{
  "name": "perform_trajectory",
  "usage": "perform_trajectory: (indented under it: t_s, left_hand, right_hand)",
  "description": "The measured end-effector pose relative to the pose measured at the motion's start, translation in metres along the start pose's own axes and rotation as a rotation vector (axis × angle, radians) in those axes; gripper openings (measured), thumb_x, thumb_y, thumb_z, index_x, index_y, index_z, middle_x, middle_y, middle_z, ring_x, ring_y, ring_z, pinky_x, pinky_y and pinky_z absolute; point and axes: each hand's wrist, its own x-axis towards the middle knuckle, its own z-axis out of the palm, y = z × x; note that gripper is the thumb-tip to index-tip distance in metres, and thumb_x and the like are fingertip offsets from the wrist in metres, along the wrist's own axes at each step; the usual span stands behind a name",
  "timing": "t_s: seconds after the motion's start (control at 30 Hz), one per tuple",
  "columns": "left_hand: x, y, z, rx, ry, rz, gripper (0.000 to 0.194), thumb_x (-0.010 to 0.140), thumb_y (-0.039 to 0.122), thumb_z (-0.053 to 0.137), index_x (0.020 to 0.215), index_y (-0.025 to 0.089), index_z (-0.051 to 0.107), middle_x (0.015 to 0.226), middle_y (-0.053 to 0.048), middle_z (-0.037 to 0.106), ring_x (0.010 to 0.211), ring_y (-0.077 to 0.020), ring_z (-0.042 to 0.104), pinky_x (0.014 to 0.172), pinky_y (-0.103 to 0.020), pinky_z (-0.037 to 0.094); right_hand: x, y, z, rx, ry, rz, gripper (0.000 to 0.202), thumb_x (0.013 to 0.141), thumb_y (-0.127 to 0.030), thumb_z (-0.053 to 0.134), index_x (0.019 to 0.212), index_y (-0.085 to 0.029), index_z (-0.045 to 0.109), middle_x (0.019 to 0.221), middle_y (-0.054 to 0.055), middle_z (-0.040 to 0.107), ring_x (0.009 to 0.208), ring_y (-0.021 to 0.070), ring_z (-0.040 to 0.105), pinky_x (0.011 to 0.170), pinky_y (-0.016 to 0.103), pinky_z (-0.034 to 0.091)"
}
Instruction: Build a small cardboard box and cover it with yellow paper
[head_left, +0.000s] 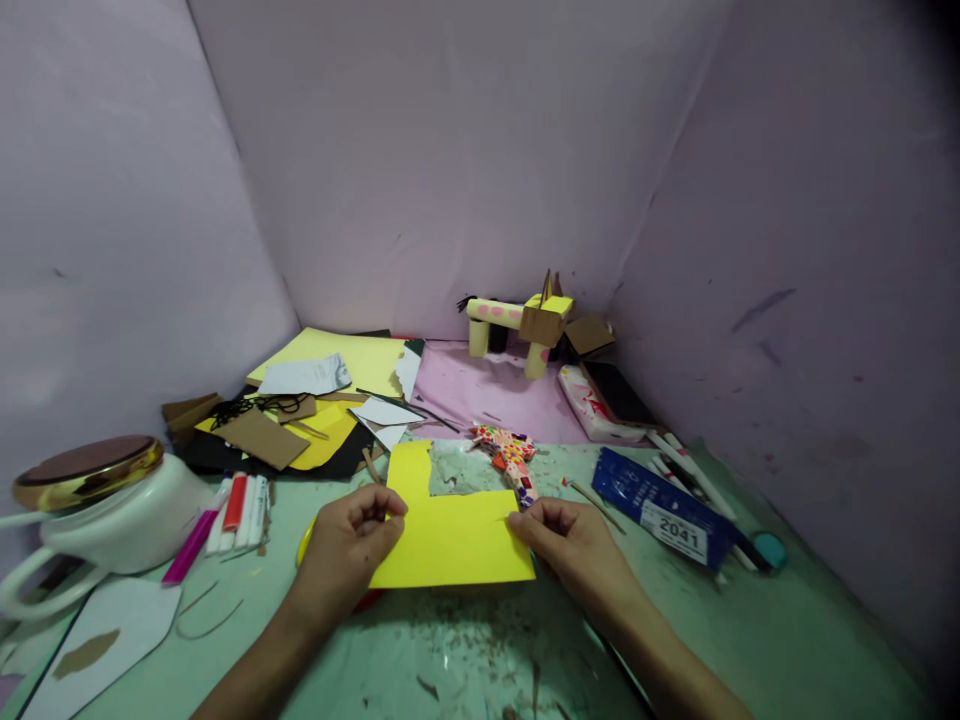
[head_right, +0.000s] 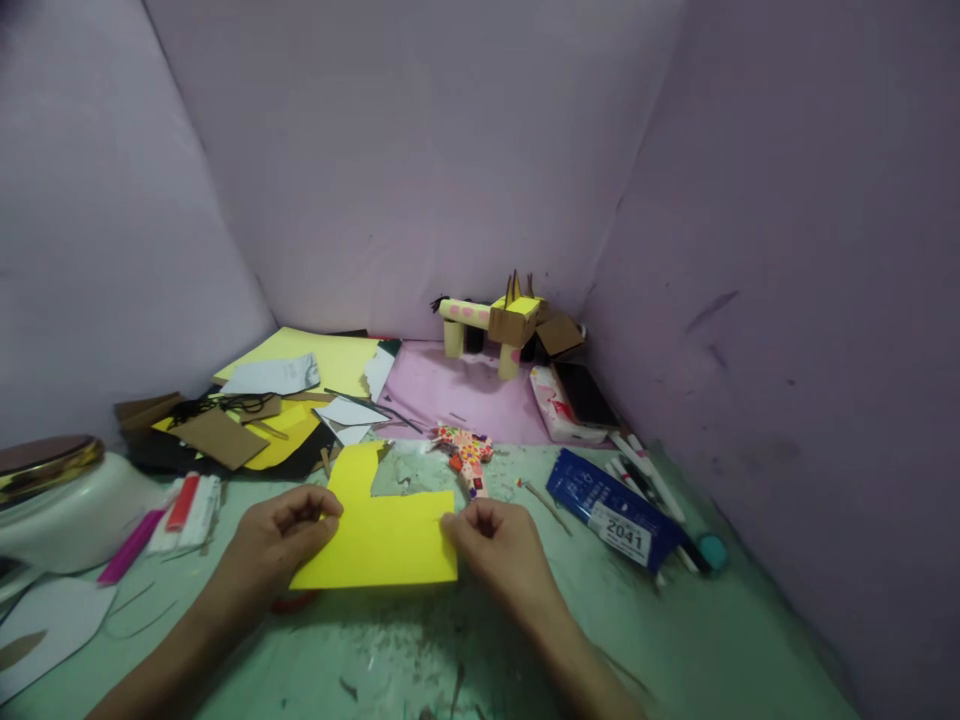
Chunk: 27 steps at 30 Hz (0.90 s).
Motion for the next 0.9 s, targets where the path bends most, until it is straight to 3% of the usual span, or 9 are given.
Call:
perform_trajectory:
  t_s: [0.23,0.43,0.9]
  left_hand:
    - [-0.002,0.02,0.0,0.02,0.014,-0.06,0.02,0.053,0.035,0.062,0.061,0.017,0.063,0.054,0.001,0.054,0.05,-0.0119,0.042,0.047,-0.022,0.031]
    - [-0.001,0.018,0.002,0.033,0.022,-0.021,0.018,0.055,0.034,0.061,0.061,0.017,0.063,0.053,0.002,0.054,0.049,-0.0117,0.043,0.046,-0.022,0.031]
    - [-0.002,0.025,0.0,-0.007,0.12,-0.003,0.015,0.05,0.029,0.067,0.058,0.017,0.065,0.051,0.002,0.056,0.047,-0.0112,0.045,0.043,-0.021,0.033]
  right_hand:
    - [0.001,0.005,0.003,0.033,-0.022,0.013,0.032,0.066,-0.045,0.062,0.05,-0.022,0.047,0.04,-0.007,0.039,0.039,0.0082,0.03,0.039,0.023,0.017]
    - [0.003,0.011,0.006,0.053,0.013,-0.012,0.033,0.065,-0.045,0.062,0.048,-0.021,0.048,0.038,-0.007,0.039,0.037,0.0077,0.028,0.039,0.023,0.016]
    - [0.002,-0.013,0.001,0.025,-0.019,0.0,0.029,0.066,-0.042,0.063,0.051,-0.02,0.051,0.04,-0.007,0.041,0.04,0.0074,0.031,0.04,0.022,0.018]
